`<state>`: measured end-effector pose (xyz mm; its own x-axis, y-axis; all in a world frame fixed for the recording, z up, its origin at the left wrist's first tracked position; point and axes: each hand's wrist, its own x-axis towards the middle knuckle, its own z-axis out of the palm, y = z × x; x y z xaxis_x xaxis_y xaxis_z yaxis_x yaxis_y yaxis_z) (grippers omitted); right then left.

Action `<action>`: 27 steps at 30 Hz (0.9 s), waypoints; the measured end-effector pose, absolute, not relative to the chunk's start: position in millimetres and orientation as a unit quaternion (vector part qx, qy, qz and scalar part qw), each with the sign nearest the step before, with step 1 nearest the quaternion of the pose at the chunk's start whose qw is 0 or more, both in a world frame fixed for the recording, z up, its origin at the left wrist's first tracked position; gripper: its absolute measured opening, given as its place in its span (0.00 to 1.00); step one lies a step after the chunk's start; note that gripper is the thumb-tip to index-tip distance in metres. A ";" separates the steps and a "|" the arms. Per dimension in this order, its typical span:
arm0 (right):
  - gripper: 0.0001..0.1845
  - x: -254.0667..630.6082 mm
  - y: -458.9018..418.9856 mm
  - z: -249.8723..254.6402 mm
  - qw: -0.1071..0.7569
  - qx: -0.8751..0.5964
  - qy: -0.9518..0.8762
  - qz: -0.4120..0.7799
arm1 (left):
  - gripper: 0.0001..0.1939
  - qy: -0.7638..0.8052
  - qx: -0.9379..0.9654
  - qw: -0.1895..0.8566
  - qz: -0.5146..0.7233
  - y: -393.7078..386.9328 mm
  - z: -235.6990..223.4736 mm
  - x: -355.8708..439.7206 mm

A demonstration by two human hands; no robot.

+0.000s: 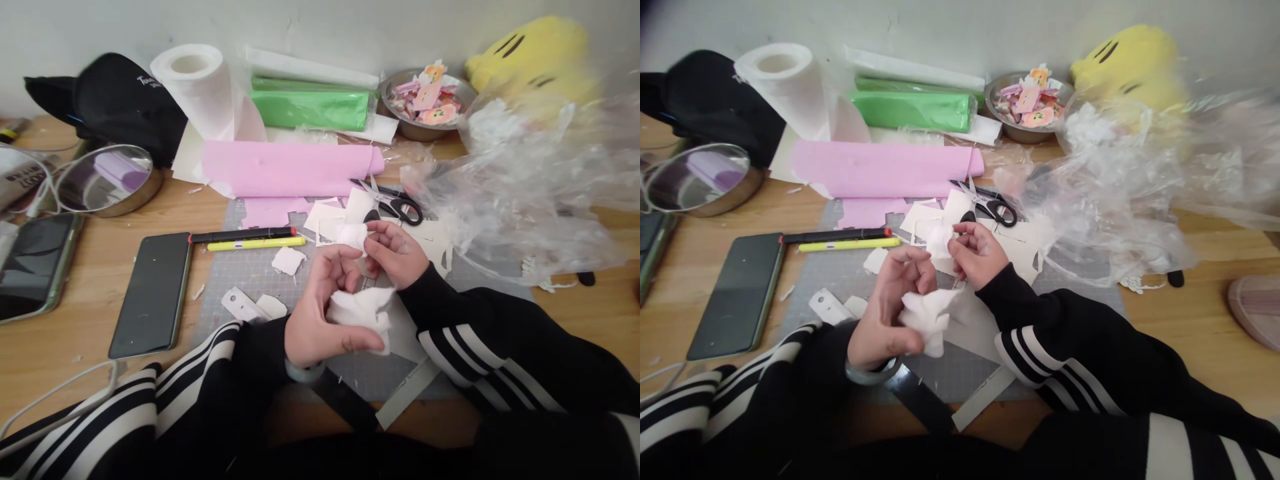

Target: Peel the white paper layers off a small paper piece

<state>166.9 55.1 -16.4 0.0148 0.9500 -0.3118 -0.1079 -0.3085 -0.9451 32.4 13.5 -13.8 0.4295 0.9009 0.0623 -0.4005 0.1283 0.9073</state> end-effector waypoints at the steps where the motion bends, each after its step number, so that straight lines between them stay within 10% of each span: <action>1: 0.17 167.3 55.3 -17.0 0.450 -0.555 -0.380 0.587 | 0.32 0.275 0.463 0.702 0.467 14.8 -13.4 33.1; 8: 0.14 171.1 56.1 -23.4 0.457 -0.544 -0.392 0.584 | 0.14 0.320 0.424 0.686 0.497 21.5 -15.8 34.9; 27: 0.13 166.1 49.2 -13.3 0.456 -0.522 -0.413 0.590 | 0.12 0.376 0.380 0.644 0.548 24.1 -22.9 37.7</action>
